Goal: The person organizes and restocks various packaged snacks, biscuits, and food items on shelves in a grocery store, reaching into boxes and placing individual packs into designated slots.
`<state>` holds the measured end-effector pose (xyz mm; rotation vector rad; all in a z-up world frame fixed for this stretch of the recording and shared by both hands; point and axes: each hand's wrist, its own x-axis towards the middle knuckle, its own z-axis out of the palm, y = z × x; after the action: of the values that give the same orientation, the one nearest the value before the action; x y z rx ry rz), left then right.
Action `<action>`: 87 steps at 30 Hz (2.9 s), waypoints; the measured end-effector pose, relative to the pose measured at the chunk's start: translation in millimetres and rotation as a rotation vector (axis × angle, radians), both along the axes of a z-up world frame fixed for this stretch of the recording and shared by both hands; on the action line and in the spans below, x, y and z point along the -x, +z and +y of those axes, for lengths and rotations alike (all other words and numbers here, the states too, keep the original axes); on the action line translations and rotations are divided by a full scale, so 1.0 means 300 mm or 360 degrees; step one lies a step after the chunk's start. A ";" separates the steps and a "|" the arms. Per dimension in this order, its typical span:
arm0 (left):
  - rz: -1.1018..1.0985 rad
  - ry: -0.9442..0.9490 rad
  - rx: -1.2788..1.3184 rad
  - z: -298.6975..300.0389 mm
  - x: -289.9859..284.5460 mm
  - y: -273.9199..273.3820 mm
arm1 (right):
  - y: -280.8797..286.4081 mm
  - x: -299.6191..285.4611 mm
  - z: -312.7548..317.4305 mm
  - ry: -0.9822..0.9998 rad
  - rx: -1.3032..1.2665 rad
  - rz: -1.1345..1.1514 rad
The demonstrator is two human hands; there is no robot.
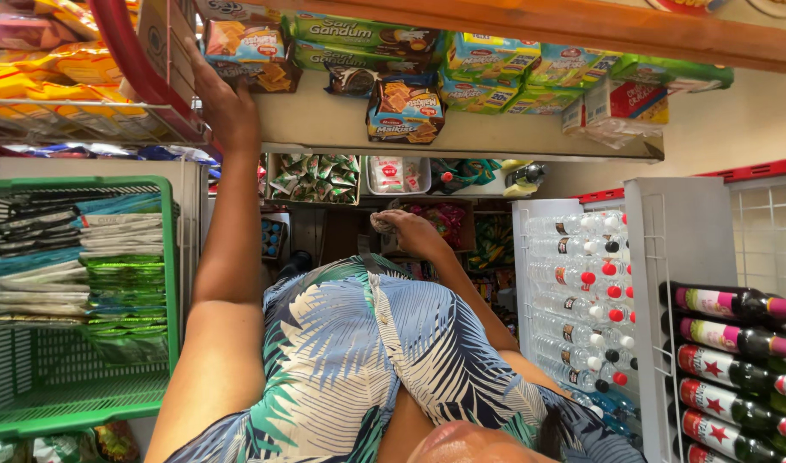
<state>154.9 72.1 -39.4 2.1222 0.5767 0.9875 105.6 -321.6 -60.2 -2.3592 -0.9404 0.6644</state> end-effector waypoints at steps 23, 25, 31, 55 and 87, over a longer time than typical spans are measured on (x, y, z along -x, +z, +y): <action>0.0165 -0.0140 -0.0948 -0.110 -0.016 0.093 | 0.024 0.027 -0.036 -0.0203 -0.0113 -0.0071; 0.0102 -0.0536 -0.0732 -0.242 -0.027 0.126 | 0.021 0.022 -0.039 -0.0186 -0.0133 -0.0125; 0.0242 -0.1319 -0.0802 -0.514 -0.129 0.217 | 0.051 0.035 -0.041 -0.0205 -0.0164 -0.0195; 0.0242 -0.0664 -0.0698 -0.077 0.259 0.287 | 0.085 0.006 0.026 -0.0084 -0.0409 -0.0340; 0.0227 -0.0669 -0.0772 -0.463 0.068 -0.276 | 0.043 -0.541 -0.491 -0.1500 0.0239 -0.1309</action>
<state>134.6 -66.9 -122.1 2.6091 -0.0679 0.7910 268.0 -468.9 -47.4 -2.8251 0.0640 -0.6565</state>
